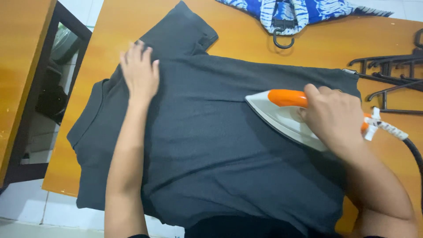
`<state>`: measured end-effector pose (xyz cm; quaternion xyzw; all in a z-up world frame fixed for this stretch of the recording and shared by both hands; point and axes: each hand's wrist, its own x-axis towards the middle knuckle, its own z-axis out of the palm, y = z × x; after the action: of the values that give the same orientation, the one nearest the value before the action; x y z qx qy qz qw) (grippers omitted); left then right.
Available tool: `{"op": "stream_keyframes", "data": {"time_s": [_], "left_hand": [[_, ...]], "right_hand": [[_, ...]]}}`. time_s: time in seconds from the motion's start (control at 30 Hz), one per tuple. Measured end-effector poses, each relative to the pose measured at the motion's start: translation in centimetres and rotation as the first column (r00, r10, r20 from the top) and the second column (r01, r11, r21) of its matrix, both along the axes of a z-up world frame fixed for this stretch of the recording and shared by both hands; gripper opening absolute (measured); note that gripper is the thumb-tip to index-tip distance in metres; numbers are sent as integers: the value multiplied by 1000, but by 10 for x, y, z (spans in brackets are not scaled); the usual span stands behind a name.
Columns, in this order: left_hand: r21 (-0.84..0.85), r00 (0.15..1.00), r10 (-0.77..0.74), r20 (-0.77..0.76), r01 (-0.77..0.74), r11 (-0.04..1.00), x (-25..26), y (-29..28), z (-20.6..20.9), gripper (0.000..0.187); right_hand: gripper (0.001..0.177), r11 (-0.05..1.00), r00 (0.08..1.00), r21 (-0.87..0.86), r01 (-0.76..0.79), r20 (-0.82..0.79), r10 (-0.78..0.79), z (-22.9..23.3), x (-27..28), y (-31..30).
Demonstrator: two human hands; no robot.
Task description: Ironing a black t-shirt on a table and then placing it on a hanger
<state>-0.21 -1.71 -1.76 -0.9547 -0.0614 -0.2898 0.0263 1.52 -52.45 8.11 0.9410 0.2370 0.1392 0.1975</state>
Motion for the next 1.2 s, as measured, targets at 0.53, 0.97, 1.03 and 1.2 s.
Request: {"op": "stream_keyframes", "data": {"time_s": [0.53, 0.97, 1.03, 1.2], "left_hand": [[-337, 880, -66, -470, -110, 935, -3, -71, 12, 59], [-313, 902, -63, -427, -82, 946, -2, -68, 3, 62], [-300, 916, -65, -397, -63, 952, 1, -67, 2, 61], [-381, 926, -365, -94, 305, 873, 2, -74, 10, 49]], "right_hand": [[7, 972, 961, 152, -179, 237, 140, -35, 76, 91], [24, 983, 970, 40, 177, 163, -181, -24, 45, -41], [29, 983, 973, 66, 172, 144, -180, -22, 45, -35], [17, 987, 985, 76, 139, -117, -130, -1, 28, 32]]}}
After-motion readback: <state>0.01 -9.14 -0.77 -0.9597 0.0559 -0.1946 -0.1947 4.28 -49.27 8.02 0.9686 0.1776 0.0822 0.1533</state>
